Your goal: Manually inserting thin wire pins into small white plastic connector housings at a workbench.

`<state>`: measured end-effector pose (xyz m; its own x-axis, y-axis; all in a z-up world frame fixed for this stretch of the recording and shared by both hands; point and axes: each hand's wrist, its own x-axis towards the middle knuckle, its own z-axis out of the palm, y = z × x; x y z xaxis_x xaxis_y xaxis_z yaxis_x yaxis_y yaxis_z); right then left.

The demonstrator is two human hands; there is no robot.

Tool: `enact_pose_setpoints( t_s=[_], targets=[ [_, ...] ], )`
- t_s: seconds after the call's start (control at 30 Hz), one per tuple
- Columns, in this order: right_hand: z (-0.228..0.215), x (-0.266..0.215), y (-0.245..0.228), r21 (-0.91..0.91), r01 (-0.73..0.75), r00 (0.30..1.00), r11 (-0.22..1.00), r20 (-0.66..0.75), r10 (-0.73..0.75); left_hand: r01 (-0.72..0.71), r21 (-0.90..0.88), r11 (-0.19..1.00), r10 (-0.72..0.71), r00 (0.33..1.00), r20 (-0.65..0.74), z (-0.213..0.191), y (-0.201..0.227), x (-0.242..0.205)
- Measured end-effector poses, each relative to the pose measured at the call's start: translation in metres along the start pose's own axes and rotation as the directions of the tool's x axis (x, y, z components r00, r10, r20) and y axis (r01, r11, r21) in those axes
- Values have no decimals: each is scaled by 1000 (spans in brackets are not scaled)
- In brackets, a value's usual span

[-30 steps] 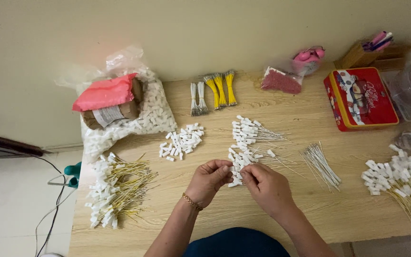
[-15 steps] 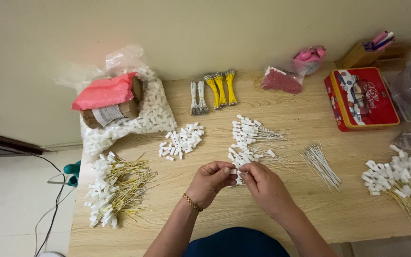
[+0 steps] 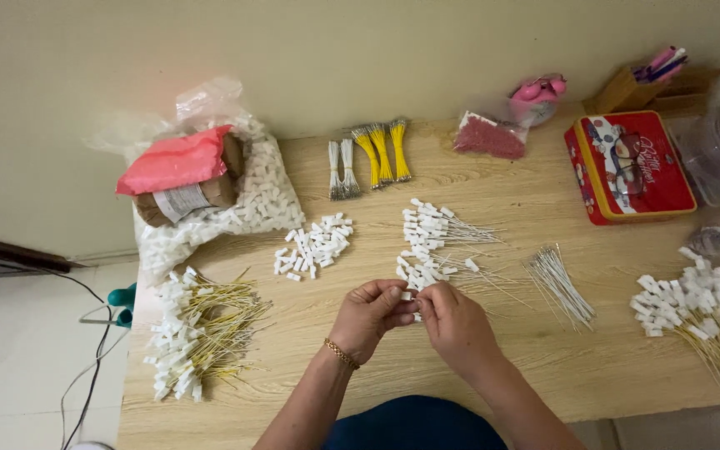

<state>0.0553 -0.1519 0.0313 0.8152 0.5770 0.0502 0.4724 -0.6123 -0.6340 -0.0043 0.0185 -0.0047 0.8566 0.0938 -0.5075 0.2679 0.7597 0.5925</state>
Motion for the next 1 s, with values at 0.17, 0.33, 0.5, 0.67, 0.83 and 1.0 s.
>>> enact_pose_setpoints(
  t_s=[0.17,0.33,0.5,0.67,0.83,1.0],
  targets=[
    [-1,2,1,-108,138,984,985,-100,-149,31,7,999,-31,999,-37,6,0,1],
    [9,-1,14,-89,107,994,990,-23,-109,50,39,998,-47,996,-70,9,-5,1],
    [44,-3,62,-74,-75,985,994,149,85,96,70,993,-89,992,-93,-26,-41,30],
    [73,-13,119,127,-13,993,992,114,-2,18,425,905,95,965,-245,-59,-60,56],
    [38,-1,119,119,-111,988,987,125,96,4,518,855,155,952,-263,-59,-39,43],
    [-16,21,145,-114,-338,933,934,-170,317,-99,498,862,172,980,-102,54,-3,-30]
  ],
)
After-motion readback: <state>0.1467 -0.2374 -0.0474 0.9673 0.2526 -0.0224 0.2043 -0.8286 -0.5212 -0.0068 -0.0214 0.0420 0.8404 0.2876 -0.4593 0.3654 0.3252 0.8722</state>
